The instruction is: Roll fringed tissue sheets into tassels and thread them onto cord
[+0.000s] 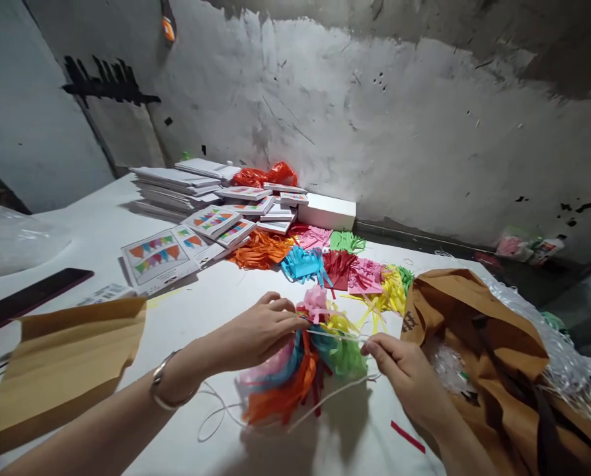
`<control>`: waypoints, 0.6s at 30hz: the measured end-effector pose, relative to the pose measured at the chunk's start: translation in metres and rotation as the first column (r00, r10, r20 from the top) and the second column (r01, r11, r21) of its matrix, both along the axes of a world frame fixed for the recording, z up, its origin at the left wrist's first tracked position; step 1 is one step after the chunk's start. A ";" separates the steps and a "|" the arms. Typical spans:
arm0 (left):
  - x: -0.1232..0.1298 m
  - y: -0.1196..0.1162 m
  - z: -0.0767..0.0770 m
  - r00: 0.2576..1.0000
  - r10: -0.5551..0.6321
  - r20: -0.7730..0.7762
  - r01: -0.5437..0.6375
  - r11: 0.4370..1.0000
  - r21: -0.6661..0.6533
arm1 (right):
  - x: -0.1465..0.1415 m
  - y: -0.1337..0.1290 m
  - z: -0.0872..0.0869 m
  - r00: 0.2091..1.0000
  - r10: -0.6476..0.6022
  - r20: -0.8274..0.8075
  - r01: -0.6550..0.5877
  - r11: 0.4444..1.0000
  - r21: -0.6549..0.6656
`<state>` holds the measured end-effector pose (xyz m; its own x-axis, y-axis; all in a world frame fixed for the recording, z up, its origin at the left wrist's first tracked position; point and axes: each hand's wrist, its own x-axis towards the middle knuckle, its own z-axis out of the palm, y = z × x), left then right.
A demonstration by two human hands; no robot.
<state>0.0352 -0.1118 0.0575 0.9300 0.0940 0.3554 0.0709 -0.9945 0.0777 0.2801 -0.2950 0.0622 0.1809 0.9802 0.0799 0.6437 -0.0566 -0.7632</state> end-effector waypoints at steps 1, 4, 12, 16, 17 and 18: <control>-0.003 -0.002 0.006 0.999 0.033 0.020 -0.033 0.999 0.015 | 0.001 0.001 0.006 1.000 -0.011 0.016 0.011 0.999 0.041; -0.009 -0.009 0.014 0.988 0.101 0.114 -0.104 0.994 0.016 | -0.006 0.008 0.024 0.999 0.016 0.052 -0.023 0.992 0.122; -0.012 -0.022 0.012 0.963 0.071 0.261 -0.043 0.993 -0.111 | -0.044 0.039 0.052 0.953 0.218 0.212 -0.252 0.956 0.149; 0.005 -0.027 0.002 0.953 -0.074 0.295 0.208 0.867 -0.454 | -0.061 0.053 0.058 0.915 0.269 0.301 -0.316 0.941 0.122; 0.009 -0.026 -0.001 0.953 -0.083 0.291 0.230 0.825 -0.516 | -0.061 0.055 0.060 0.915 0.257 0.310 -0.309 0.942 0.129; 0.010 -0.023 -0.004 0.956 -0.085 0.281 0.234 0.797 -0.557 | -0.059 0.057 0.061 0.929 0.233 0.289 -0.282 0.948 0.144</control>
<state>0.0455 -0.1350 0.0532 0.8483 0.2089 0.4866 -0.1789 -0.7518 0.6347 0.2212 -0.2383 0.1234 -0.1280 0.9547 0.2687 0.7974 0.2602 -0.5445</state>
